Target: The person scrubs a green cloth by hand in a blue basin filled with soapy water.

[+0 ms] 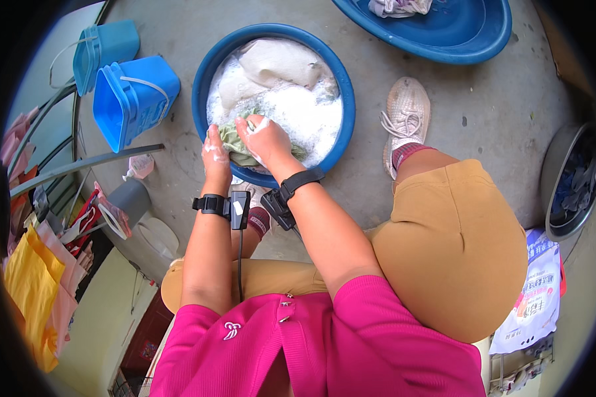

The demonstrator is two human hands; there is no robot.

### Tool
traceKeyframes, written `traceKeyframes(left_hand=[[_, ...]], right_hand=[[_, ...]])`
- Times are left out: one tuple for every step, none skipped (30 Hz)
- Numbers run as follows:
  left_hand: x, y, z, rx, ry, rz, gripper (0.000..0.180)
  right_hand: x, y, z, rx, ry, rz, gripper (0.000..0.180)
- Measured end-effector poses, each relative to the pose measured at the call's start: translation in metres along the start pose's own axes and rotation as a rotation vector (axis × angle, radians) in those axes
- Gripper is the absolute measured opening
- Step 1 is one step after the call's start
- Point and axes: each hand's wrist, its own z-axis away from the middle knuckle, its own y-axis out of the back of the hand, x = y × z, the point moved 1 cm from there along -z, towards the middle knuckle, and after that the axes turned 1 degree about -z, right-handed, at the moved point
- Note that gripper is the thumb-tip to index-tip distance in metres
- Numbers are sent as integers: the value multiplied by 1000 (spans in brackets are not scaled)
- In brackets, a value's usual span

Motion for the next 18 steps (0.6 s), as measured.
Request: traceKeyframes(left_hand=[[-7,3,1,102,8,54,36],[-15,7,3,72,-40,-206,31],[-35,8,3,99,-211,-469,35],[-31,-3,9,-44,-334,-546,40],[-28,-18,20,-187,-458,-619,48],[-32,-27,28,-269,-461,-699,54],[-37,-35,35,-348,-463,-780,61],[-43,-41,38,-428,-314,-901,67],[-45,-47,38,-477,-258,-982,68],[-47,-53,36,-491,-220,-1021,65],[-48,-57,34,-505,-184,-1059,63],[-50,-60,32,-511,-184,-1055,63],[-52,-63,29,-542,-155,-1125,59],[-54,-66,27,-572,-126,-1195,54],[-56,-68,23,-578,-129,-1192,54],[-59,-70,20,-620,-98,-1231,50],[-61,-72,17,-661,-67,-1271,47],[-46,-74,15,-730,34,-1309,36]], right_hand=[[-9,11,2,70,21,235,36],[9,13,-4,127,100,307,35],[12,20,1,152,165,409,37],[31,26,0,210,150,460,37],[48,30,-1,267,134,511,39],[50,29,0,264,132,513,39],[51,28,3,234,52,575,44],[51,26,5,205,-28,636,50],[53,28,4,210,-32,642,50],[57,28,2,145,-109,634,49],[60,29,1,82,-187,625,48],[54,29,2,72,-197,643,48],[57,29,2,75,-201,646,48],[60,28,2,66,-207,643,47],[60,29,2,60,-213,641,46],[59,29,2,64,-218,643,46],[57,30,1,4,-246,648,44],[56,31,1,-57,-277,653,43]])
